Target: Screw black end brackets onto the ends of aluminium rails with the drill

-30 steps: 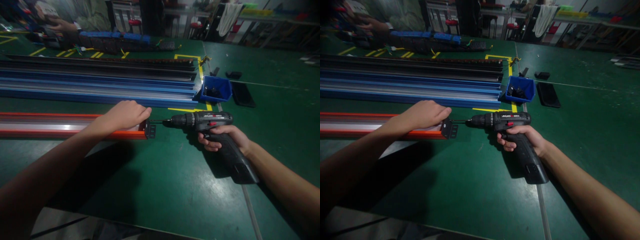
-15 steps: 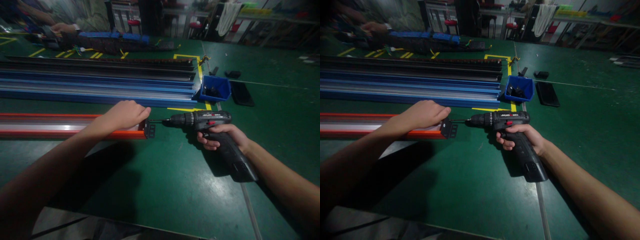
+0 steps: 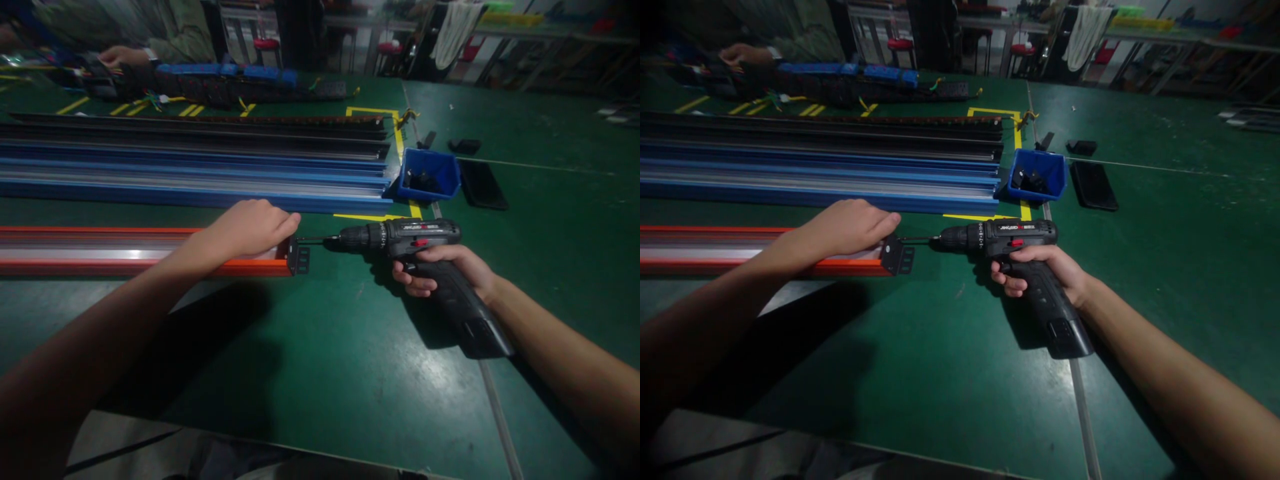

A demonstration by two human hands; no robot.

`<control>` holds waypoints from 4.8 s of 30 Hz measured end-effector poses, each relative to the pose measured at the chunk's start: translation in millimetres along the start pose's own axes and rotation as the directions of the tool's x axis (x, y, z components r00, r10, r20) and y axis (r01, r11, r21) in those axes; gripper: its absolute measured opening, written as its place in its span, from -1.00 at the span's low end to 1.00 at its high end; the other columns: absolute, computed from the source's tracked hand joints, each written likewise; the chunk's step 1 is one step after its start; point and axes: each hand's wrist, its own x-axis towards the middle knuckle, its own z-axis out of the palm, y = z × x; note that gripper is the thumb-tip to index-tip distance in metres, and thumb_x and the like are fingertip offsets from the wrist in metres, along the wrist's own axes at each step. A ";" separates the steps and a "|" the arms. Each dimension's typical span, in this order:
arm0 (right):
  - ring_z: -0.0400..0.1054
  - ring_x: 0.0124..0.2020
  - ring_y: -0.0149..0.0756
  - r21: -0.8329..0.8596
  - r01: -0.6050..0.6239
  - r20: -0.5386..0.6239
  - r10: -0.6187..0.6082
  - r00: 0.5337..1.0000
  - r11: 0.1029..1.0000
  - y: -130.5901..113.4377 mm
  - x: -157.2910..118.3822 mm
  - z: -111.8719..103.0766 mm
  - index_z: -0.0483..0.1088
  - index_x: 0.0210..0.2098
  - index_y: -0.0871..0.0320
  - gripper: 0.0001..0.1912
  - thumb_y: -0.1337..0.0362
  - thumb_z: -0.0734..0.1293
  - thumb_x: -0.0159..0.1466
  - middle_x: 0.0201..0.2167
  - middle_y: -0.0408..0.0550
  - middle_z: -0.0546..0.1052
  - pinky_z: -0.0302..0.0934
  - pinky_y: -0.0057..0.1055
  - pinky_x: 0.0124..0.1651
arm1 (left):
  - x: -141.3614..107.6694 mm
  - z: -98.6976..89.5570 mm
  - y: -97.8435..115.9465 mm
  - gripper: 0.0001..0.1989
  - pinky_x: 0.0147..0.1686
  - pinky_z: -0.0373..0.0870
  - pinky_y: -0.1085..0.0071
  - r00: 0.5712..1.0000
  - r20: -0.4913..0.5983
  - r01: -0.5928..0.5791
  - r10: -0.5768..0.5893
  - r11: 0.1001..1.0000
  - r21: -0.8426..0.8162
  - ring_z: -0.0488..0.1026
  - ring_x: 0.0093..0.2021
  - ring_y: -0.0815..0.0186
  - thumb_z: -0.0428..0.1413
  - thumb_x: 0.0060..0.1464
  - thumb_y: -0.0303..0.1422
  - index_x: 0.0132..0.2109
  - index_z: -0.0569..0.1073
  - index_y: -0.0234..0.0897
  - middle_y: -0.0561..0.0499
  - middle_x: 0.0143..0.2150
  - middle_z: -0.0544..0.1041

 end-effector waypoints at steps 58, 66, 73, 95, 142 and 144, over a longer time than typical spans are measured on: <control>0.26 -0.49 -0.43 -0.019 -0.025 -0.096 0.024 0.995 1.000 -2.6 0.0 7.1 0.48 -0.12 0.35 -0.78 0.33 0.37 0.28 -0.29 0.10 0.54 0.37 -0.44 -0.37 | 3.6 7.7 -3.6 -0.41 -0.28 0.37 0.21 0.999 -0.004 0.050 -0.050 0.997 -0.053 0.59 -0.29 0.01 -0.28 0.40 -0.18 0.05 0.61 -0.30 -0.25 -0.29 0.66; 0.26 -0.49 -0.45 -0.016 -0.021 -0.080 0.020 0.997 1.000 -2.2 0.1 5.2 0.48 -0.12 0.38 -0.75 0.32 0.38 0.27 -0.29 0.10 0.54 0.36 -0.44 -0.37 | 2.6 5.3 -2.4 -0.40 -0.39 0.32 0.23 1.000 0.022 0.020 -0.021 0.999 0.032 0.60 -0.27 -0.06 -0.34 0.42 -0.22 0.10 0.57 -0.32 -0.27 -0.28 0.66; 0.25 -0.49 -0.45 -0.032 -0.020 -0.080 0.018 0.997 0.999 -2.4 0.7 5.2 0.50 -0.12 0.37 -0.75 0.31 0.39 0.27 -0.28 0.09 0.54 0.36 -0.46 -0.37 | 2.4 5.3 -1.5 -0.41 -0.32 0.36 0.22 1.000 0.015 0.020 -0.021 0.999 0.026 0.61 -0.24 -0.05 -0.31 0.42 -0.22 0.07 0.59 -0.32 -0.27 -0.25 0.67; 0.24 -0.51 -0.45 -0.019 -0.021 -0.083 0.019 0.996 1.000 -1.8 0.0 5.8 0.47 -0.12 0.37 -0.75 0.31 0.37 0.27 -0.28 0.09 0.52 0.36 -0.44 -0.36 | 0.9 3.4 -1.7 -0.44 -0.35 0.29 0.29 1.000 -0.006 -0.003 0.003 1.000 0.016 0.60 -0.28 0.06 -0.28 0.43 -0.23 0.03 0.60 -0.32 -0.22 -0.29 0.65; 0.26 -0.50 -0.44 -0.005 0.002 -0.060 -0.003 0.998 1.000 -0.7 0.9 4.6 0.47 -0.10 0.44 -0.73 0.33 0.34 0.30 -0.28 0.14 0.51 0.36 -0.44 -0.36 | 3.2 10.9 -5.2 -0.46 -0.36 0.28 0.28 0.999 -0.027 0.043 -0.045 0.997 -0.058 0.61 -0.27 0.03 -0.25 0.41 -0.16 0.01 0.60 -0.24 -0.21 -0.27 0.67; 0.27 -0.50 -0.44 0.002 0.003 -0.052 -0.003 0.999 1.000 -0.6 0.7 4.8 0.45 -0.10 0.46 -0.72 0.33 0.34 0.30 -0.28 0.15 0.51 0.36 -0.45 -0.35 | 2.8 9.2 -3.9 -0.44 -0.37 0.28 0.27 0.998 -0.024 0.052 -0.054 0.997 -0.062 0.61 -0.28 0.01 -0.26 0.42 -0.16 0.00 0.60 -0.25 -0.21 -0.27 0.67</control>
